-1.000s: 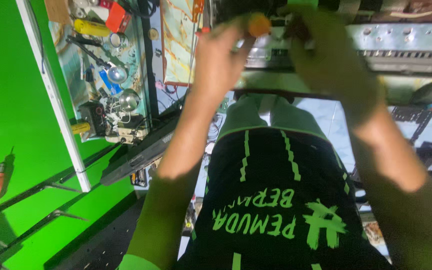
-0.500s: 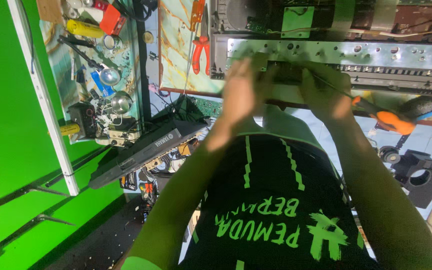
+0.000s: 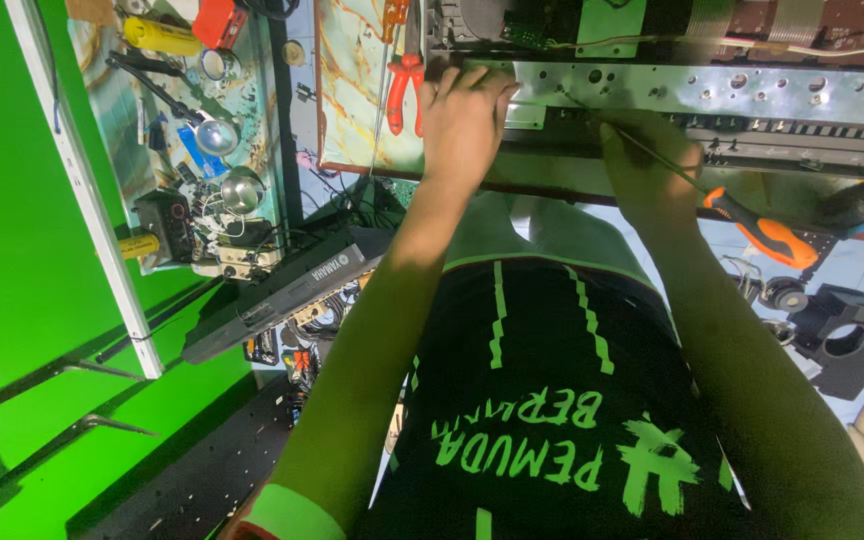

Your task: The person uses a screwdriver to unscrew several screws from a metal panel inside an electronic musical keyboard. They then use their hands to detach a ribbon cable and lift the metal plate away from the internal circuit boards.

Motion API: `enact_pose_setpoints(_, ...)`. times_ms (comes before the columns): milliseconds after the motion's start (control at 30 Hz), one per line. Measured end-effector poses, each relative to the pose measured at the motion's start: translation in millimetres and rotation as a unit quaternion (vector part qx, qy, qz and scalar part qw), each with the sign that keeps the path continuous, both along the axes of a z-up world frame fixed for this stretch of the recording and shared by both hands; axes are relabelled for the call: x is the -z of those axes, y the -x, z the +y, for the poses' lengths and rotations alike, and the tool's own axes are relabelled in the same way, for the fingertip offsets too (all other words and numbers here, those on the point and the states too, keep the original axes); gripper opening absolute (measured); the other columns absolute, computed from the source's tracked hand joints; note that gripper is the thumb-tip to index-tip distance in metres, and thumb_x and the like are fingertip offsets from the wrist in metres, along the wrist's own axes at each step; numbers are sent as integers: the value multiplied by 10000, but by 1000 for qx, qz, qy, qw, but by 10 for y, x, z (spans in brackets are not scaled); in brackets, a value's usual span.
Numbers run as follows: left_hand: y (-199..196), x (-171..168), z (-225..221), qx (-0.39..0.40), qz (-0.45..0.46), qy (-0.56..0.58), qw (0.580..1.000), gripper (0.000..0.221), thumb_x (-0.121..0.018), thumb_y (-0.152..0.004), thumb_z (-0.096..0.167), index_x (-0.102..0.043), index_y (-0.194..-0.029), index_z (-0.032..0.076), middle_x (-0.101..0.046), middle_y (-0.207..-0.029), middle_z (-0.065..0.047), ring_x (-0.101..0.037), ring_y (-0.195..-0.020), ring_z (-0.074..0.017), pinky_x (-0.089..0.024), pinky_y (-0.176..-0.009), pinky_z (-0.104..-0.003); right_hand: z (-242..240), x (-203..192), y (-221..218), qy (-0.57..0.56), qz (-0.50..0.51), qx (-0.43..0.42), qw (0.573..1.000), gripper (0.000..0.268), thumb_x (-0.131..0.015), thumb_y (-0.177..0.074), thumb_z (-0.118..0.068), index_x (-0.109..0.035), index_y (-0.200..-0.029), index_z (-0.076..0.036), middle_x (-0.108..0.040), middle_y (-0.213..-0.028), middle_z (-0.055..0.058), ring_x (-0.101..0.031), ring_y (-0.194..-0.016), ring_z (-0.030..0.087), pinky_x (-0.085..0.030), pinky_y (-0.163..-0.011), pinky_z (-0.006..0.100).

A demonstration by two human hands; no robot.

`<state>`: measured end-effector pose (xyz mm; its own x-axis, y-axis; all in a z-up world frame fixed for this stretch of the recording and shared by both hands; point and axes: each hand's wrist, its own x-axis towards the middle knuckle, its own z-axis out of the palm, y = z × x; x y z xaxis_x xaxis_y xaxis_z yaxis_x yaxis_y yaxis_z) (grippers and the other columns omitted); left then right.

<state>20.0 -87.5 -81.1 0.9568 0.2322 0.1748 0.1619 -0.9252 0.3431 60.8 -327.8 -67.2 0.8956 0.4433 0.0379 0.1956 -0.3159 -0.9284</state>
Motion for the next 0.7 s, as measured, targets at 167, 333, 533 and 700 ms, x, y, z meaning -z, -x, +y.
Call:
enact_pose_setpoints(167,-22,-20,4,8,23,-32,999,150,-659,-959,251,-785,-1033,216,-738,-1077,-5,-628,-1014,-257,-379,-862,-445,78,-67,-53,11,-90,-6,996,93,-739,-1087,-8,-731,-1174,26,-759,-953,129,-688,-754,120,-512,-640,245)
enact_pose_setpoints(333,-13,-94,-96,0,31,-12,999,314,-725,-866,313,-747,-1153,189,-708,-1109,6,-621,-1032,-236,-367,-872,-450,126,-116,-74,11,-89,-12,996,96,-748,-1081,-14,-730,-1165,31,-748,-911,133,-666,-722,117,-499,-620,257)
enact_pose_setpoints(533,-74,-131,-275,-7,26,38,999,358,-772,-848,397,-748,-1162,228,-711,-1139,33,-609,-1050,-196,-348,-935,-478,120,-156,-81,16,-63,-9,998,109,-723,-1081,-32,-728,-1166,36,-750,-910,128,-678,-732,120,-512,-636,250)
enact_pose_setpoints(700,-105,-102,-353,-2,34,41,999,331,-758,-878,404,-766,-1147,211,-720,-1167,35,-590,-1075,-187,-332,-901,-457,155,-140,-73,51,-49,-13,997,110,-725,-1063,-40,-738,-1154,21,-760,-931,133,-706,-751,134,-539,-650,260)
